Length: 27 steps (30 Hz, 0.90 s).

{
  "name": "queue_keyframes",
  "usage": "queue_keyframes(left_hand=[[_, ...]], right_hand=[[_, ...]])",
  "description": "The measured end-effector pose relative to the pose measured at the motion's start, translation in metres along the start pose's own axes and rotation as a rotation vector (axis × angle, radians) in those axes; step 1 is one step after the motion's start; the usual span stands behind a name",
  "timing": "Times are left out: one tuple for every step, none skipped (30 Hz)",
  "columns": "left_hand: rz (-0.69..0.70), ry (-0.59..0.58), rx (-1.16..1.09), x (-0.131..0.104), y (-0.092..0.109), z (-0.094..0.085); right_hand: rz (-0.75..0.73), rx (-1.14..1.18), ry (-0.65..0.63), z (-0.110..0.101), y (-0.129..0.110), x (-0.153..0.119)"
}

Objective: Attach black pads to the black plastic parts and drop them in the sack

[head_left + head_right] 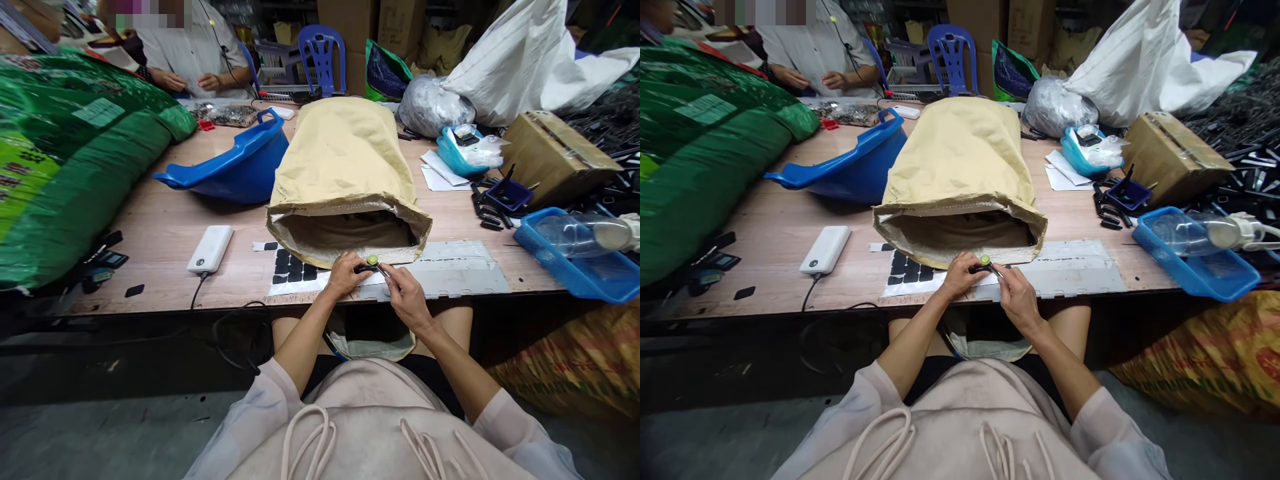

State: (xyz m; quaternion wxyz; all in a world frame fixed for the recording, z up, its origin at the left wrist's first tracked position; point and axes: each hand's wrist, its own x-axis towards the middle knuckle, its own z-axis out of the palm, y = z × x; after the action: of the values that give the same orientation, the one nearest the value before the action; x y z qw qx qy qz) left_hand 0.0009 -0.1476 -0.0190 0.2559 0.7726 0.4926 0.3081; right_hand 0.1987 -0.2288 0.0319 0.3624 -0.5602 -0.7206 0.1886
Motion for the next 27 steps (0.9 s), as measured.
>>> queue_keyframes(left_hand=[[-0.001, -0.002, 0.001, 0.000, 0.000, 0.000], [-0.001, -0.003, 0.004, 0.000, 0.000, 0.000], [0.000, -0.005, 0.007, 0.000, 0.000, 0.000], [0.001, -0.005, 0.011, 0.000, 0.000, 0.000], [0.001, -0.006, 0.014, 0.000, 0.000, 0.000], [-0.001, -0.005, 0.015, 0.000, 0.000, 0.000], [-0.004, -0.005, 0.014, 0.000, 0.000, 0.000], [-0.006, -0.004, 0.011, 0.000, 0.000, 0.000], [-0.007, -0.002, 0.008, 0.000, 0.000, 0.000], [-0.007, 0.000, 0.005, 0.000, 0.000, 0.000], [-0.005, 0.003, 0.004, 0.000, 0.000, 0.001], [-0.003, 0.005, 0.004, 0.000, 0.000, 0.001], [-0.002, 0.007, 0.004, 0.000, 0.000, 0.001], [-0.005, 0.009, 0.004, 0.000, -0.001, 0.001], [-0.009, 0.012, 0.004, 0.000, -0.001, 0.002], [-0.014, 0.016, 0.003, 0.000, -0.001, 0.002], [-0.018, 0.019, 0.003, 0.000, -0.001, 0.002], [-0.020, 0.021, 0.003, 0.000, -0.001, 0.002], [-0.019, 0.021, 0.004, 0.000, -0.001, 0.002], [-0.017, 0.018, 0.007, 0.000, -0.001, 0.002], [-0.015, 0.015, 0.010, 0.000, -0.001, 0.002], [-0.014, 0.012, 0.013, 0.000, -0.001, 0.002], [-0.014, 0.011, 0.015, 0.000, -0.001, 0.002], [-0.016, 0.010, 0.015, 0.000, -0.001, 0.001], [-0.018, 0.010, 0.014, 0.000, -0.001, 0.001], [-0.019, 0.009, 0.012, 0.000, 0.000, 0.001], [-0.020, 0.009, 0.010, 0.000, 0.001, 0.000]], right_hand=[[-0.006, -0.001, 0.008, 0.001, -0.002, 0.000], [-0.012, -0.008, 0.015, 0.002, -0.003, 0.000], [-0.016, -0.021, 0.013, 0.003, -0.003, 0.000], [-0.018, -0.041, 0.000, 0.004, -0.003, -0.001], [-0.016, -0.065, -0.019, 0.006, -0.002, -0.001], [-0.011, -0.087, -0.040, 0.007, -0.001, -0.001], [-0.002, -0.107, -0.054, 0.008, 0.001, -0.002], [0.009, -0.121, -0.060, 0.008, 0.002, -0.003], [0.020, -0.131, -0.054, 0.007, 0.002, -0.003], [0.029, -0.136, -0.038, 0.006, 0.002, -0.003], [0.035, -0.137, -0.017, 0.004, 0.002, -0.003], [0.040, -0.137, 0.003, 0.003, 0.002, -0.003], [0.045, -0.135, 0.017, 0.001, 0.002, -0.004], [0.053, -0.132, 0.023, 0.000, 0.002, -0.004], [0.064, -0.127, 0.020, 0.000, 0.003, -0.005], [0.075, -0.121, 0.011, 0.000, 0.004, -0.006], [0.083, -0.117, -0.002, 0.001, 0.005, -0.007], [0.087, -0.117, -0.011, 0.001, 0.007, -0.007], [0.086, -0.122, -0.012, 0.000, 0.008, -0.006], [0.079, -0.130, -0.003, -0.001, 0.010, -0.003], [0.068, -0.141, 0.015, -0.003, 0.012, 0.000], [0.057, -0.158, 0.039, -0.006, 0.014, 0.006], [0.045, -0.175, 0.062, -0.009, 0.017, 0.013], [0.037, -0.202, 0.083, -0.013, 0.021, 0.020], [0.036, -0.244, 0.093, -0.015, 0.026, 0.028], [0.041, -0.291, 0.091, -0.018, 0.032, 0.036], [0.049, -0.340, 0.078, -0.019, 0.038, 0.044]])
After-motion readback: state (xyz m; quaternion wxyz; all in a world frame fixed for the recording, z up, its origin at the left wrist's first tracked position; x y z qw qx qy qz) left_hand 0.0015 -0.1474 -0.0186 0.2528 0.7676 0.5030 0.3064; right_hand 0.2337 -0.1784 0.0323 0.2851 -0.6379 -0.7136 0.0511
